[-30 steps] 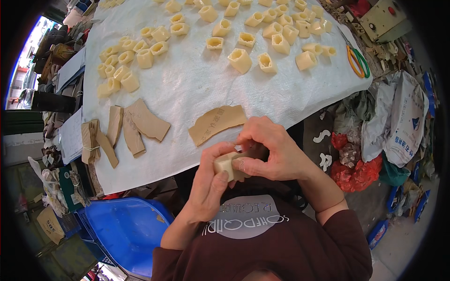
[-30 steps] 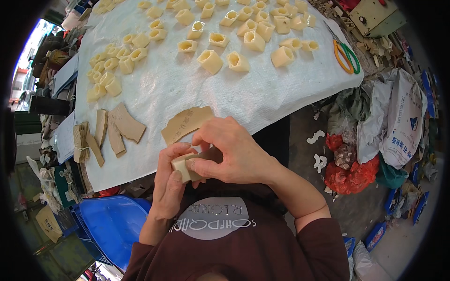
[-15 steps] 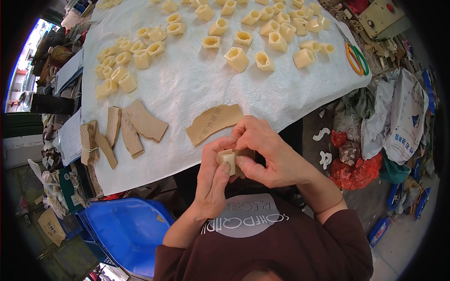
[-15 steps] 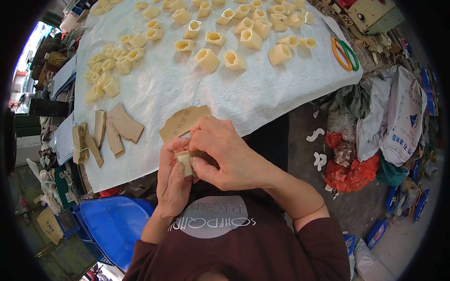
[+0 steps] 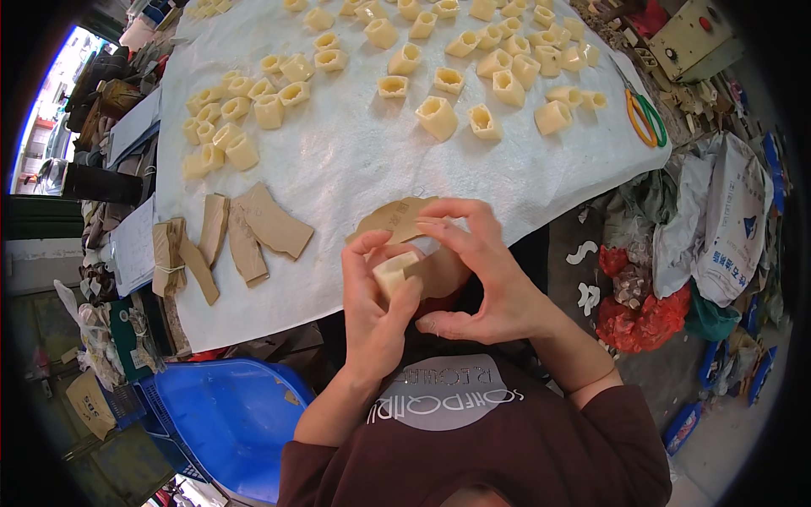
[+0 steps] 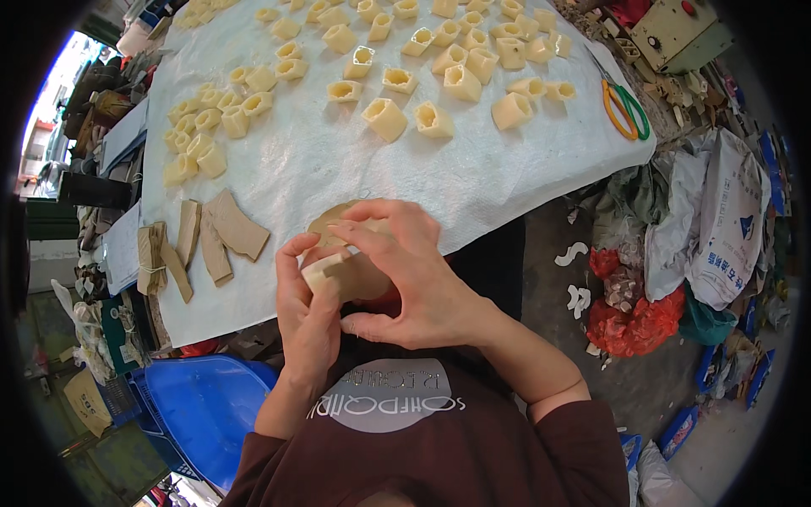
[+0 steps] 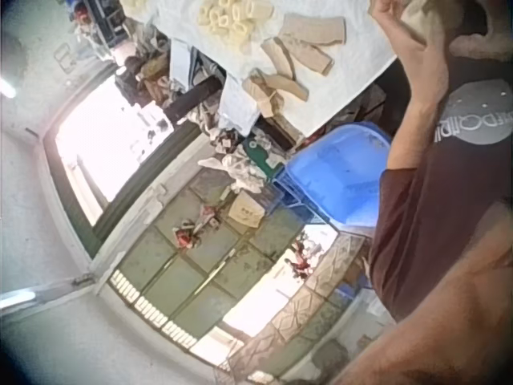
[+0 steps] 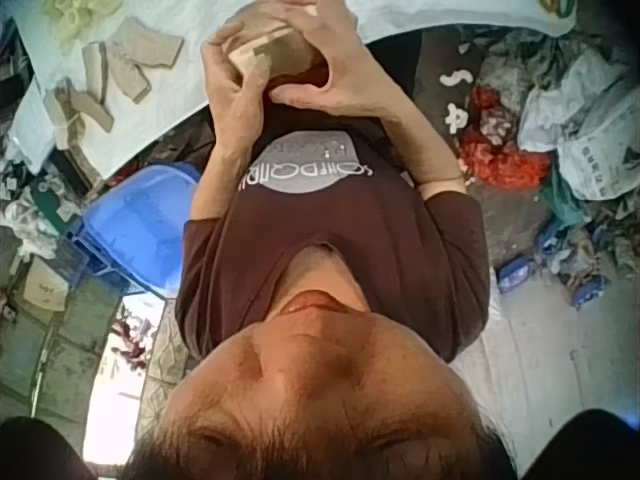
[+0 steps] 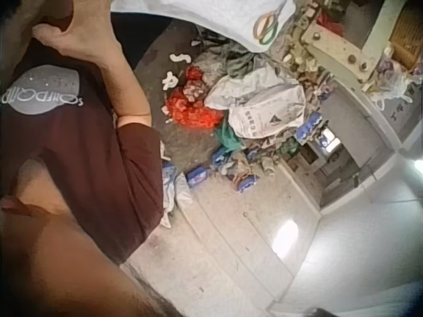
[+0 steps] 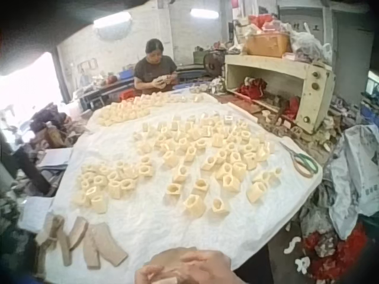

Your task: The person smooths the edges of small, hollow, yellow plastic components using a piece of sandpaper. They pick up each component from a white cloth-covered table, rub the sandpaper against the edges, and place the finished item back on the table. The process is repeated for multiple units.

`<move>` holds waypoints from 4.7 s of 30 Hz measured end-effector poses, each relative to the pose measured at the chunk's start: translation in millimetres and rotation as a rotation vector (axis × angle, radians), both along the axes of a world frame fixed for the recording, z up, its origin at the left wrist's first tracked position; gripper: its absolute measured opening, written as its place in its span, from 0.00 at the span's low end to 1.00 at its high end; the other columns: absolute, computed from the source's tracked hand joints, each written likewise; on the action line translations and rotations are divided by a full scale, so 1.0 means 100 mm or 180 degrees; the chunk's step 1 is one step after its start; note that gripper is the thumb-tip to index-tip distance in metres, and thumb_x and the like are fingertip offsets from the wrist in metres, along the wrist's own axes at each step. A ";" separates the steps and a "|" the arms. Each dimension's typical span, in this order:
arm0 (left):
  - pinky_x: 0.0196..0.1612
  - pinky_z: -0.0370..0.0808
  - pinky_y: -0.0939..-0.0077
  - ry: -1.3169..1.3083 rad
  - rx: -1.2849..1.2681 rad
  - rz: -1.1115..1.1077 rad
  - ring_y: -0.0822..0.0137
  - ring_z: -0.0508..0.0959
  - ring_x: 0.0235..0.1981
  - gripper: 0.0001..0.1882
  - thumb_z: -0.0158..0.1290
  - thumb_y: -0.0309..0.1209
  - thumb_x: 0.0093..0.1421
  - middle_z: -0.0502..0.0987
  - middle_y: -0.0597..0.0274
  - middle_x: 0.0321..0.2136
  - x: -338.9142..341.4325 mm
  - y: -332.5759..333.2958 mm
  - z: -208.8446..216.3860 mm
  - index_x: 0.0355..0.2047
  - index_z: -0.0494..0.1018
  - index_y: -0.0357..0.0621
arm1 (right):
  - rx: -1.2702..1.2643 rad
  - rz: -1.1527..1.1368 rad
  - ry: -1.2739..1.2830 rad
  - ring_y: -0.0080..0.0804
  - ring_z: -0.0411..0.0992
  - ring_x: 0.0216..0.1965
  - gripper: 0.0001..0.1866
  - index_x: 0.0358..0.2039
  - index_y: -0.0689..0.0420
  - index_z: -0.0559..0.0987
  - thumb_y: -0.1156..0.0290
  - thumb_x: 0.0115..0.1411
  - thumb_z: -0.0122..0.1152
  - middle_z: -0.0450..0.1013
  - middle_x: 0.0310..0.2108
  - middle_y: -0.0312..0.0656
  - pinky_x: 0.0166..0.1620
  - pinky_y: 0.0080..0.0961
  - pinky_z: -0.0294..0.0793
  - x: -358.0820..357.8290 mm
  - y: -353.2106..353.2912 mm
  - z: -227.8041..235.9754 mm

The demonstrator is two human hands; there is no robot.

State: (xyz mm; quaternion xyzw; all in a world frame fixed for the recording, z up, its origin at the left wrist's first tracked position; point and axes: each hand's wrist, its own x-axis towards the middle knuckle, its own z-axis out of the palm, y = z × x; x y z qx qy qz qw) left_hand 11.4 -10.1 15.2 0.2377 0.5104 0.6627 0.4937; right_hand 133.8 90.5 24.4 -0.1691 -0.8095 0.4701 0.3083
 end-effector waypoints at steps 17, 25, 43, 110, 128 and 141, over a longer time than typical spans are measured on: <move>0.40 0.72 0.77 0.0134 0.0852 0.0487 0.68 0.73 0.36 0.24 0.62 0.28 0.47 0.71 0.54 0.39 -0.04 -0.01 -0.14 0.44 0.66 0.38 | -0.4020 0.0726 0.2058 0.23 0.63 0.37 0.23 0.41 0.54 0.70 0.74 0.44 0.68 0.65 0.39 0.36 0.38 0.19 0.65 -0.12 -0.20 -0.50; 0.42 0.72 0.75 -0.0019 0.0495 0.0248 0.66 0.74 0.39 0.27 0.64 0.27 0.43 0.74 0.53 0.36 -0.12 -0.12 -0.18 0.42 0.65 0.33 | -0.3928 0.0891 0.1695 0.28 0.61 0.36 0.15 0.33 0.48 0.72 0.67 0.46 0.68 0.64 0.27 0.33 0.38 0.27 0.62 -0.02 -0.07 -0.42; 0.40 0.72 0.73 0.0001 0.0738 -0.0183 0.64 0.75 0.36 0.22 0.66 0.27 0.40 0.75 0.52 0.33 -0.12 -0.14 -0.16 0.35 0.70 0.35 | -0.2996 -0.0019 0.1224 0.25 0.60 0.35 0.12 0.27 0.56 0.72 0.63 0.50 0.64 0.62 0.31 0.35 0.39 0.23 0.60 0.01 -0.18 -0.35; 0.37 0.70 0.79 0.1342 0.0365 -0.0377 0.69 0.71 0.34 0.23 0.62 0.24 0.44 0.69 0.60 0.34 -0.09 -0.01 -0.08 0.40 0.67 0.34 | -0.2823 0.0210 0.1010 0.22 0.66 0.32 0.10 0.28 0.58 0.68 0.69 0.55 0.59 0.70 0.30 0.40 0.36 0.19 0.66 0.04 -0.03 -0.30; 0.48 0.68 0.72 0.1038 0.0480 0.0369 0.64 0.70 0.46 0.29 0.58 0.15 0.45 0.67 0.55 0.43 0.11 0.03 -0.11 0.48 0.62 0.32 | -0.1582 -0.0192 0.1126 0.24 0.60 0.34 0.06 0.28 0.57 0.70 0.75 0.52 0.59 0.61 0.30 0.36 0.40 0.20 0.61 -0.08 -0.10 -0.32; 0.47 0.68 0.73 0.2195 0.0442 -0.0028 0.66 0.71 0.44 0.27 0.61 0.25 0.47 0.69 0.55 0.43 -0.04 0.01 -0.04 0.46 0.64 0.31 | -0.1733 0.0040 0.1224 0.26 0.56 0.37 0.10 0.26 0.56 0.69 0.71 0.49 0.64 0.57 0.32 0.37 0.44 0.22 0.57 -0.14 -0.16 -0.24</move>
